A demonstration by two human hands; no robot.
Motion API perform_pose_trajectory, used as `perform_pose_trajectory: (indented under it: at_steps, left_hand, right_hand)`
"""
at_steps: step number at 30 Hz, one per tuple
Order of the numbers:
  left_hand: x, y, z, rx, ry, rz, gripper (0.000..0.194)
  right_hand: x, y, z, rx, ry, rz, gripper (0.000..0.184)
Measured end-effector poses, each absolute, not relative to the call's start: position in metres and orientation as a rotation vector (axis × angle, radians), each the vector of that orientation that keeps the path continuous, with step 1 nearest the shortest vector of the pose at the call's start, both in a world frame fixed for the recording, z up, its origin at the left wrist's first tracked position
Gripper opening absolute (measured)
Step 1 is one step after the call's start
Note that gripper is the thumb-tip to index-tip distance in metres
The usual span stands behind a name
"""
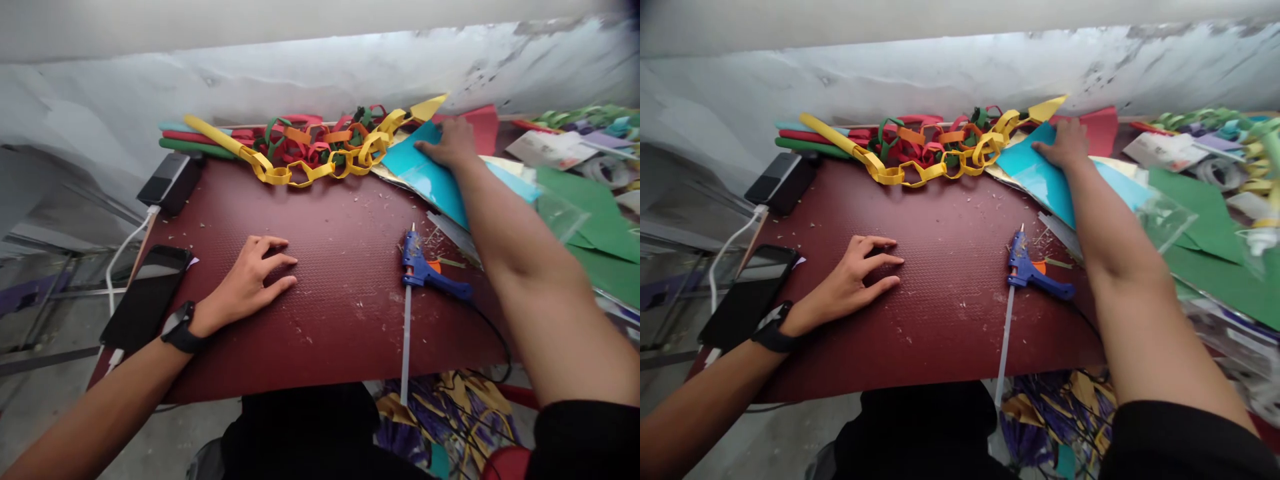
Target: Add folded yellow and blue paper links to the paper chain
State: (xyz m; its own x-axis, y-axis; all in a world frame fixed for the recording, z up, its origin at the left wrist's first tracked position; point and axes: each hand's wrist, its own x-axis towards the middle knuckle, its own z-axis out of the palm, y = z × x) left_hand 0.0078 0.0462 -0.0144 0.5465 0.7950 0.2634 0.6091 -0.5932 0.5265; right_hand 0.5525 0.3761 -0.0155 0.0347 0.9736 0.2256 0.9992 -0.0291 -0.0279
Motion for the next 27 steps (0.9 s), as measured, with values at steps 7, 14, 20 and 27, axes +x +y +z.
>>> perform_pose_trajectory:
  at_steps: [7,14,20,27]
  left_hand:
    - [0.008,0.045,-0.014,2.425,1.153,0.694,0.029]
    - [0.008,0.046,-0.014,2.392,1.167,0.692,0.027]
    - [0.008,0.046,-0.013,2.411,1.176,0.675,0.028]
    - [0.008,0.046,-0.011,2.360,1.194,0.647,0.027]
  right_hand:
    - [0.532,0.358,-0.001,-2.156,-1.917,-0.122,0.076]
    - [0.527,0.354,-0.004,-2.181,-1.890,-0.127,0.080]
    - [0.527,0.355,-0.005,-2.171,-1.929,-0.128,0.071]
    - [0.532,0.362,-0.008,-2.162,-1.928,-0.180,0.044]
